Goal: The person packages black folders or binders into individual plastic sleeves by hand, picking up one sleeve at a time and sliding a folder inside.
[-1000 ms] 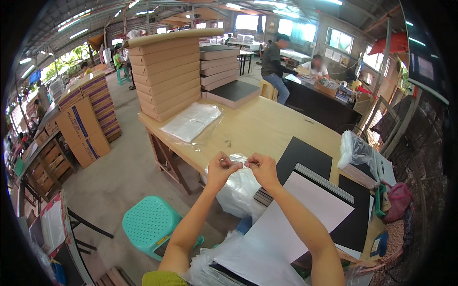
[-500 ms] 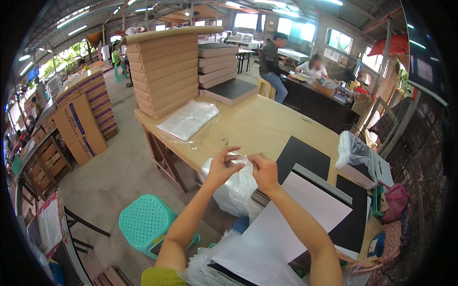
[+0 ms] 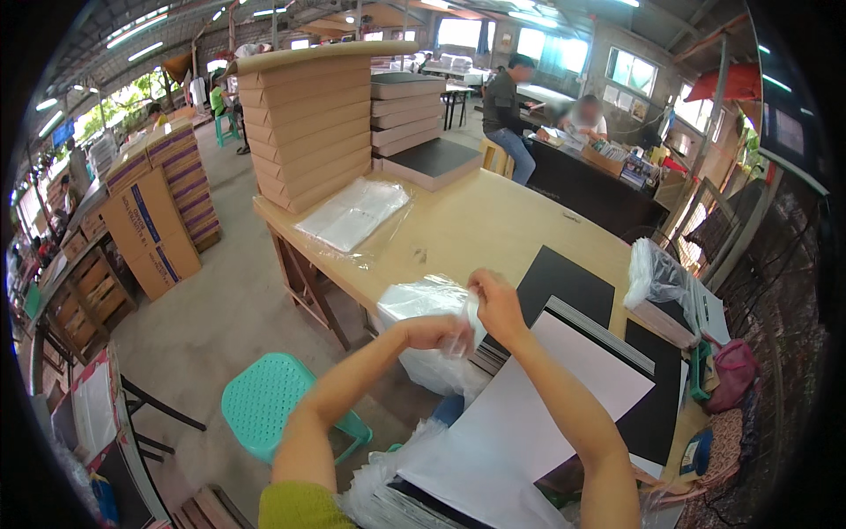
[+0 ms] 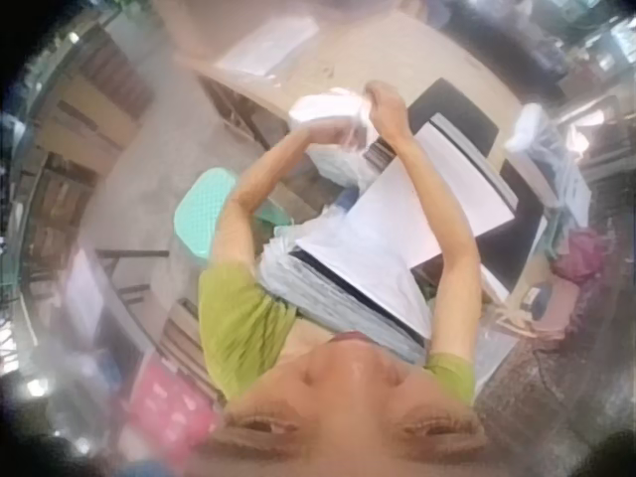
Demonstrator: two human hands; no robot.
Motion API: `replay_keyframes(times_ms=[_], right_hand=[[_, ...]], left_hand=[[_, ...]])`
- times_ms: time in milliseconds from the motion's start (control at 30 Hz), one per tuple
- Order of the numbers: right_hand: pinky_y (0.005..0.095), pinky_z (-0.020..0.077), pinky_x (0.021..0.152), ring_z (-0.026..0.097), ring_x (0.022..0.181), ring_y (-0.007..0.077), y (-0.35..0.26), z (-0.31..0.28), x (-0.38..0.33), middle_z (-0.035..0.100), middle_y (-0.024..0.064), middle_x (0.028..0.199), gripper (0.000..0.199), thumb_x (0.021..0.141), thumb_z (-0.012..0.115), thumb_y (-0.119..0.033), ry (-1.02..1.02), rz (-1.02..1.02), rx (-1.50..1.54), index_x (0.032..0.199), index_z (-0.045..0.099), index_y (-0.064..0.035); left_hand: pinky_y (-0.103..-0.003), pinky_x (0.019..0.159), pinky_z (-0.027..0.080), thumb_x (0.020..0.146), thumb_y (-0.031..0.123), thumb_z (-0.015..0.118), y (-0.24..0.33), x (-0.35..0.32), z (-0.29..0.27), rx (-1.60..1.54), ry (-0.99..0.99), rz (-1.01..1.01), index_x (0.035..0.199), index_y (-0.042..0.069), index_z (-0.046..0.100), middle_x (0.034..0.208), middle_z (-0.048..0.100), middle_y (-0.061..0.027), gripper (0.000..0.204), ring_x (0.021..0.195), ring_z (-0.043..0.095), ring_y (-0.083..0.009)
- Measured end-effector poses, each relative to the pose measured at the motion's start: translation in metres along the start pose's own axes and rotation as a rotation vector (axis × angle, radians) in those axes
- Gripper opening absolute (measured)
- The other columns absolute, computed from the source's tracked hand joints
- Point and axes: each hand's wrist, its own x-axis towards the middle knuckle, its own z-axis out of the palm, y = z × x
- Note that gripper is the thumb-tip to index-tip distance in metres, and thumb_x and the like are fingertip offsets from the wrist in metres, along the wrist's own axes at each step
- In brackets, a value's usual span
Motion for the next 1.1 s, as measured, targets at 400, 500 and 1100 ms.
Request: replay_keyframes(times_ms=[400,500,1100], right_hand=[[0.0349,0.0512,0.074,0.065,0.085,0.0218,-0.100,-0.089,-0.059,0.067,0.0103,0.089,0.034,0.089,0.058,-0.037,-1.489,-0.578,1.365,0.094,0.066,-0.0041],[0.0390,0.0508,0.077,0.064,0.085,0.0231,-0.101,-0.143,-0.067,0.066,0.0095,0.088,0.033,0.090,0.054,-0.036,-1.126,-0.627,1.346,0.090,0.066,-0.0050],[0.0411,0.0509,0.075,0.059,0.073,0.0217,-0.065,-0.153,-0.248,0.059,0.0072,0.077,0.013,0.080,0.057,-0.019,-0.293,0.318,1.431,0.078,0.058,-0.0066]], left_hand=[[-0.035,0.081,0.046,0.094,0.041,0.051,0.051,-0.099,0.050,0.667,-0.555,0.317,0.101,-0.002,0.063,0.095,0.063,-0.0113,0.045,0.092,0.057,-0.0222],[-0.034,0.084,0.046,0.091,0.046,0.054,0.033,-0.109,0.057,0.831,-0.340,0.419,0.104,-0.002,0.061,0.104,0.063,-0.0122,0.051,0.095,0.057,-0.0226],[-0.027,0.053,0.046,0.096,0.052,0.036,0.012,-0.035,0.132,-0.797,-0.853,0.559,0.106,0.009,0.055,0.080,0.061,-0.0014,0.048,0.061,0.056,-0.0132]])
